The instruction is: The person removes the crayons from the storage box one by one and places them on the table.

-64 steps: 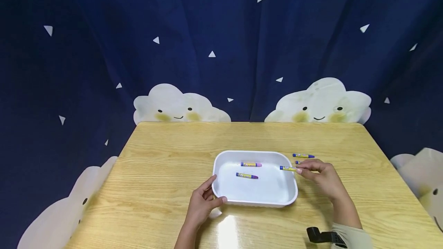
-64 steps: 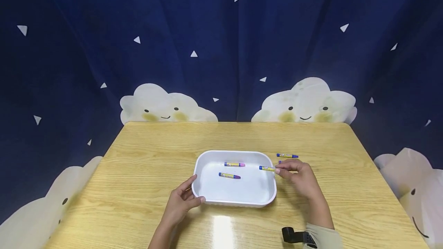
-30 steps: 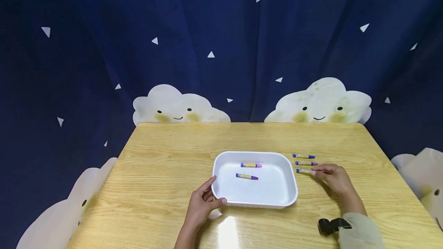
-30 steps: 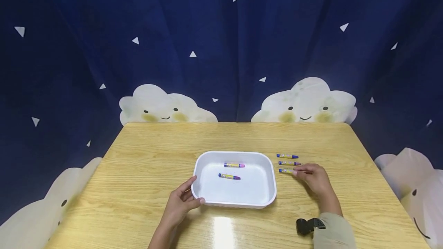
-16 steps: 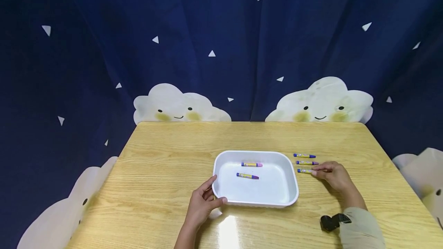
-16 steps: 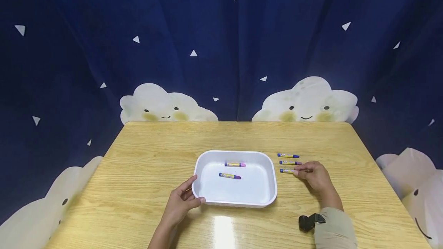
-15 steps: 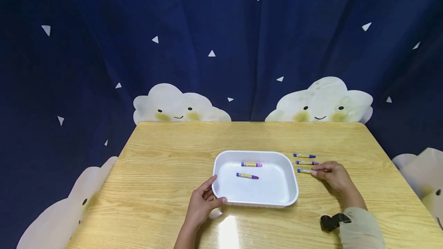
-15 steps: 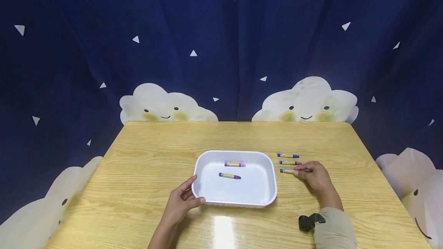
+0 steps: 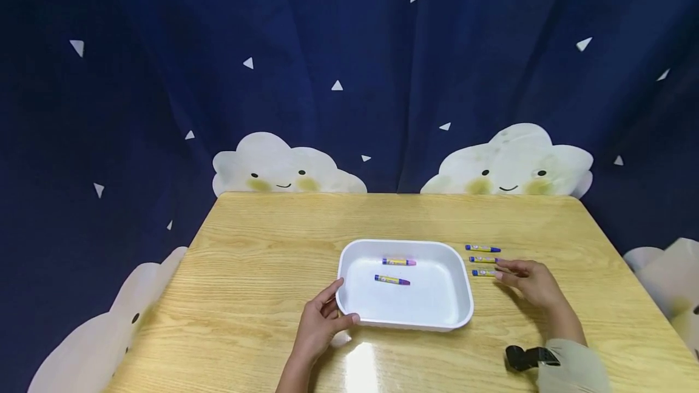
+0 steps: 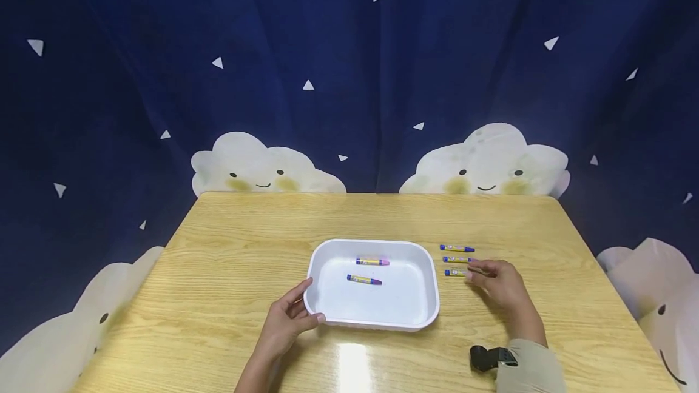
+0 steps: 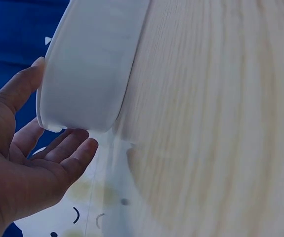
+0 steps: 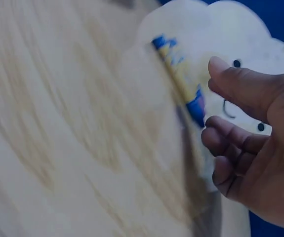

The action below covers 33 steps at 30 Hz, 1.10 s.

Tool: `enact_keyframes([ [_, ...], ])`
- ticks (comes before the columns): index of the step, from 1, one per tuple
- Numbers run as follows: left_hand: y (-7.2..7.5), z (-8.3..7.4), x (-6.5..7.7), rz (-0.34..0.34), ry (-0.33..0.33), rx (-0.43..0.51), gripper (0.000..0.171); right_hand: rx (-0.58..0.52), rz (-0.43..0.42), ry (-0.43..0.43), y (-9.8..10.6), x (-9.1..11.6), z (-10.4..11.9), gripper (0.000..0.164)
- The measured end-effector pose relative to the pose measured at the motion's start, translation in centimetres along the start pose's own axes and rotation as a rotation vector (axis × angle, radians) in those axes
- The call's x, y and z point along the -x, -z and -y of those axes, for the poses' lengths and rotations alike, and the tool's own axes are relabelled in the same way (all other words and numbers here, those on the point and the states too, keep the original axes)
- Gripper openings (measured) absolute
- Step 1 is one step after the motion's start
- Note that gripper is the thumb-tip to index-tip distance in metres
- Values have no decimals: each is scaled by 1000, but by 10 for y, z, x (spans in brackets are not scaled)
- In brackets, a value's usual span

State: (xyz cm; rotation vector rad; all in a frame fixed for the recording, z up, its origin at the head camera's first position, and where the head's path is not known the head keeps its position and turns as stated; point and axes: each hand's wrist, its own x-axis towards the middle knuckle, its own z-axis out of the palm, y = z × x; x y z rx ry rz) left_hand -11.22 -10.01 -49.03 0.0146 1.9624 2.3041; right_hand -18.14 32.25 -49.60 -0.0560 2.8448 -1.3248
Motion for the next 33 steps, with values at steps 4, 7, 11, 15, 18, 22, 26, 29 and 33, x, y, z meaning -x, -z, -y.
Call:
enact_keyframes([
  [4, 0, 1, 0, 0, 1, -4, 79, -31, 6, -69, -1, 9, 15, 54],
  [7, 0, 1, 1, -2, 3, 0, 79, -42, -13, -69, 0, 12, 29, 55],
  [11, 0, 1, 1, 0, 3, 6, 80, -51, -59, 14, -1, 14, 45, 49],
  [15, 1, 1, 0, 9, -2, 6, 80, -118, -85, 76, -6, 14, 58, 45],
  [18, 1, 0, 0, 13, -1, 11, 81, -176, -73, 91, -12, 12, 66, 45],
  [22, 1, -1, 1, 15, -1, 17, 81, -230, -40, 115, -20, 8, 77, 45],
  [26, 2, -1, 1, 15, -3, 18, 81, -279, 4, 126, -29, 5, 88, 48],
  [29, 2, 0, 0, 15, -4, 17, 81, -307, 48, 117, -35, 3, 94, 50],
  [33, 2, 1, 0, 20, -8, 14, 81, -342, 96, 93, -42, 0, 102, 52],
])
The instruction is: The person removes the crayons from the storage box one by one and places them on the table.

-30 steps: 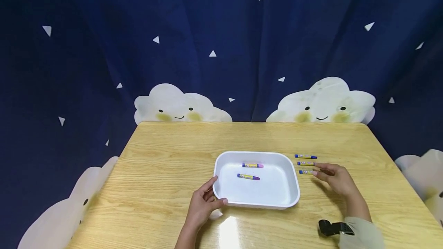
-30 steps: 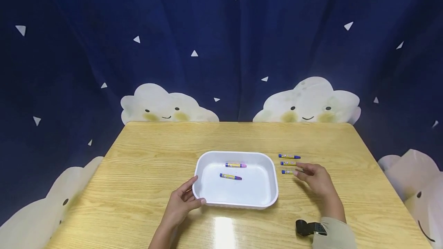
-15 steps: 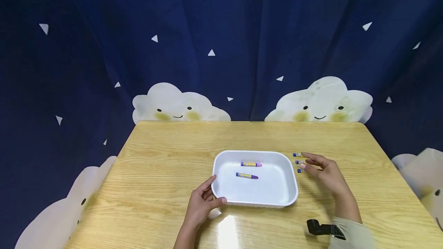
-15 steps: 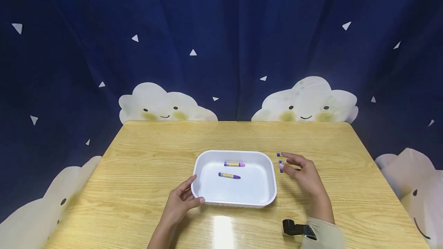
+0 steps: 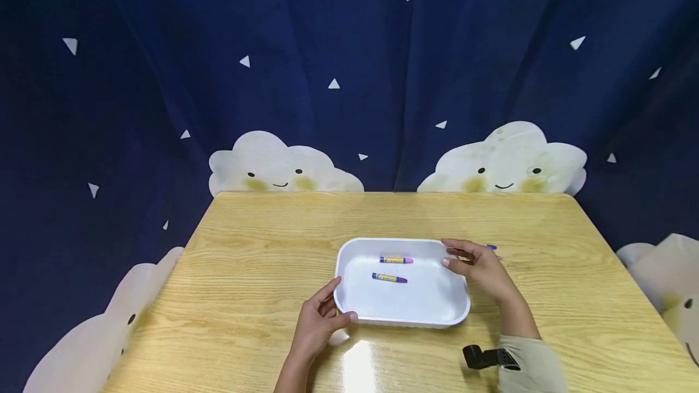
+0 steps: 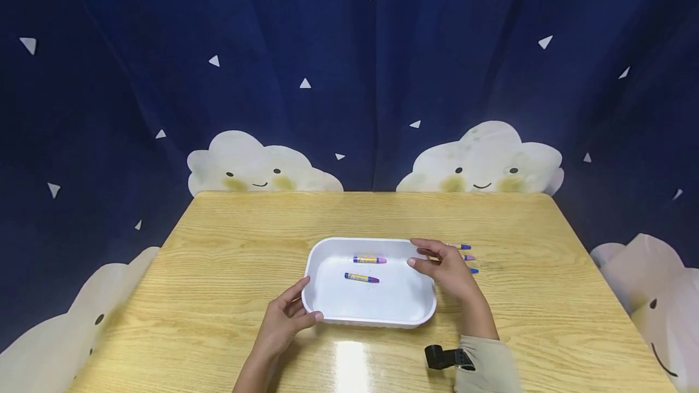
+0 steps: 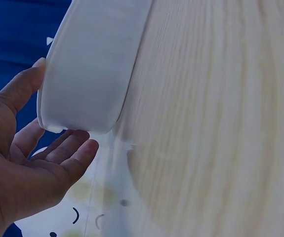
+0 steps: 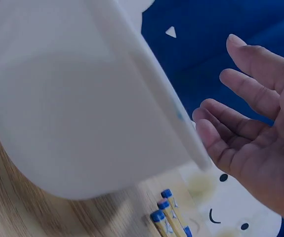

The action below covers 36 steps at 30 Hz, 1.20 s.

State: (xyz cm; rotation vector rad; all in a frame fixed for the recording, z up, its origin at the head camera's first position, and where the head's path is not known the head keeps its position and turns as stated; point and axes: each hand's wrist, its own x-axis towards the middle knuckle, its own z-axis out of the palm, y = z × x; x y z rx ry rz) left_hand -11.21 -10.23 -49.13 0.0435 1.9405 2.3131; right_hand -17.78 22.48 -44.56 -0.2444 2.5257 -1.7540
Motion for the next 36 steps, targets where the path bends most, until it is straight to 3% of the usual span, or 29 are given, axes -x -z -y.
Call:
enact_keyframes([
  [5, 1, 1, 1, -6, -4, -17, 81, -27, 40, -27, -11, -8, 2, 54],
  [18, 0, 2, 1, -11, -3, -3, 80, 83, 119, -47, -49, -31, -8, 46],
  [30, 0, 3, 0, 1, -10, 13, 80, 211, 114, 39, -65, -42, -24, 37],
  [36, 1, 2, -1, 3, -16, 17, 80, 271, 38, 0, -76, -43, -26, 29],
])
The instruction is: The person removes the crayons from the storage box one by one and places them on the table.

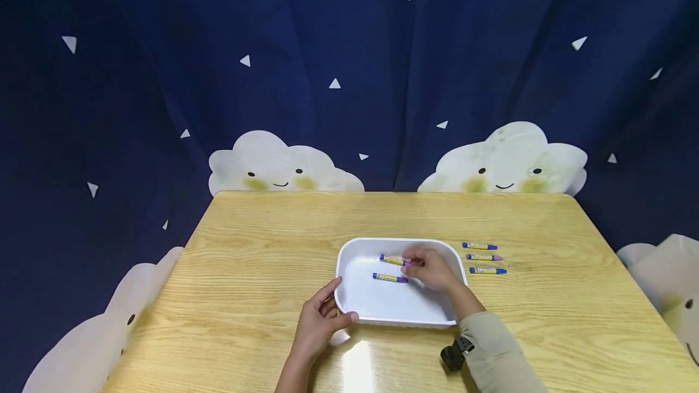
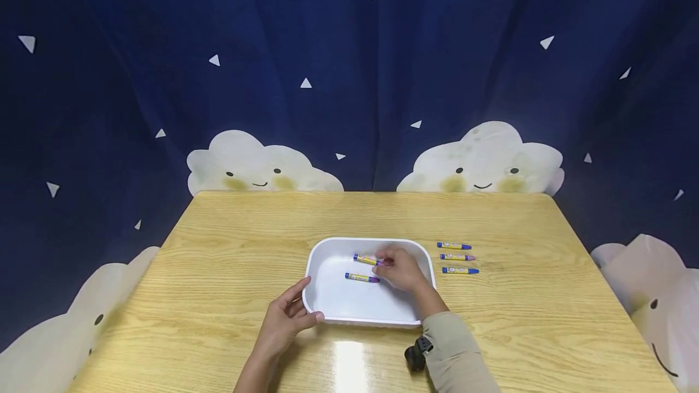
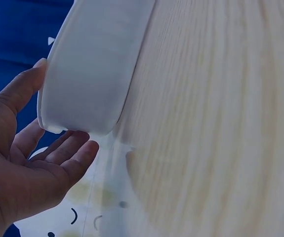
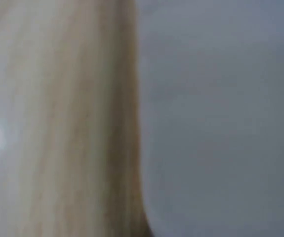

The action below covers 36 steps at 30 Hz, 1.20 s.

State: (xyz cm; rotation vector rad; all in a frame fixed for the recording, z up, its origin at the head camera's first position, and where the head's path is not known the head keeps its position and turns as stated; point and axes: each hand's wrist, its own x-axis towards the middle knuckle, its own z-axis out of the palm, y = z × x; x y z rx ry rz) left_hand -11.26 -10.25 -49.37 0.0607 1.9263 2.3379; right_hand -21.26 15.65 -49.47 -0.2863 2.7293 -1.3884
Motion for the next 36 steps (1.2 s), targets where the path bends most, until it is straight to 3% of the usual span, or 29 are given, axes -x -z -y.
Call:
enact_keyframes([
  [6, 1, 0, 0, 6, 1, -1, 80, 68, -111, -86, -9, 1, 4, 22],
  [18, 0, 0, 0, -4, 14, -20, 80, -15, -85, -180, -13, 2, 5, 16],
  [23, -1, 0, 0, 1, 19, -9, 80, 39, -95, -171, -13, 2, 5, 18],
  [28, -1, 0, 1, 2, 18, -7, 80, 85, -99, -165, -14, 3, 7, 9],
  [36, -1, 1, 1, -3, 10, -10, 79, -93, -84, -173, -16, 3, 10, 7],
])
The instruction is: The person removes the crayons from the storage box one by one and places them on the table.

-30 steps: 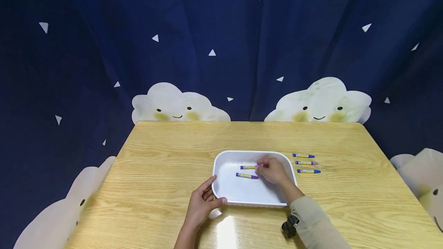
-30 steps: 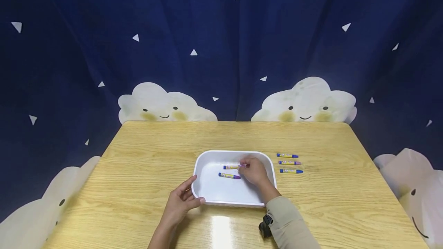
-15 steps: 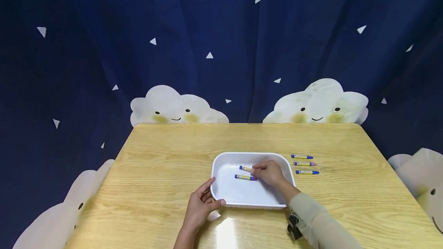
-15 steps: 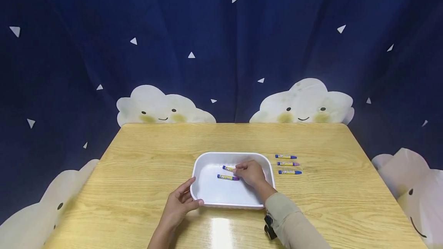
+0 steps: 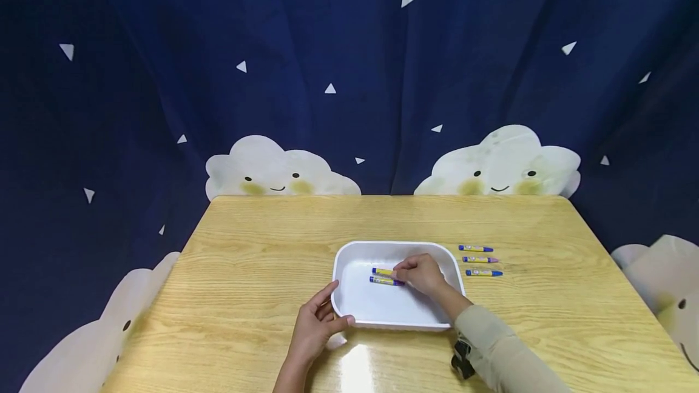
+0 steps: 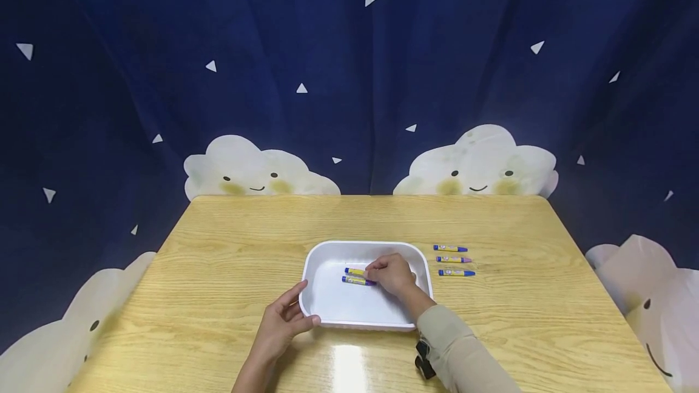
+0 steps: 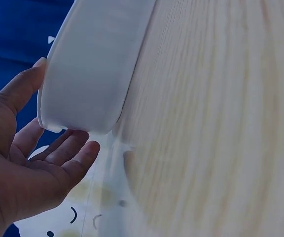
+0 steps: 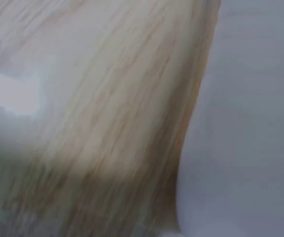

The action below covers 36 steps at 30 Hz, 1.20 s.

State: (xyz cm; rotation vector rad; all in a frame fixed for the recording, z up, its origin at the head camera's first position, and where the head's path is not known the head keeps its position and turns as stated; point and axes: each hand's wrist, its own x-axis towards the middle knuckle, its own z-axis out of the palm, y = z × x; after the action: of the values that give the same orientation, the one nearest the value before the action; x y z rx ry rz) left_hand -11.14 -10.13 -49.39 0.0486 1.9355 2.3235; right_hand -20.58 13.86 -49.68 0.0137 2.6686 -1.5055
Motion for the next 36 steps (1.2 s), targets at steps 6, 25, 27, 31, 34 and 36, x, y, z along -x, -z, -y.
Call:
enact_keyframes([
  [6, -1, 1, 1, -4, 4, 13, 79, 18, 26, 53, 3, 1, 0, 6],
  [25, 0, -1, 0, -13, 15, -4, 81, 197, -12, 406, 69, 44, 14, 11],
  [27, 0, -1, 0, -19, 13, -16, 81, 176, 2, 395, 77, 49, 13, 10],
  [31, 0, -2, 0, -25, 3, -33, 81, 134, 17, 402, 94, 57, 10, 7],
  [34, -1, -4, 0, -22, -1, -37, 80, 120, -8, 399, 105, 61, 2, 7],
  [36, -1, -4, 1, -18, -4, -37, 80, 120, -24, 374, 113, 63, -4, 7],
])
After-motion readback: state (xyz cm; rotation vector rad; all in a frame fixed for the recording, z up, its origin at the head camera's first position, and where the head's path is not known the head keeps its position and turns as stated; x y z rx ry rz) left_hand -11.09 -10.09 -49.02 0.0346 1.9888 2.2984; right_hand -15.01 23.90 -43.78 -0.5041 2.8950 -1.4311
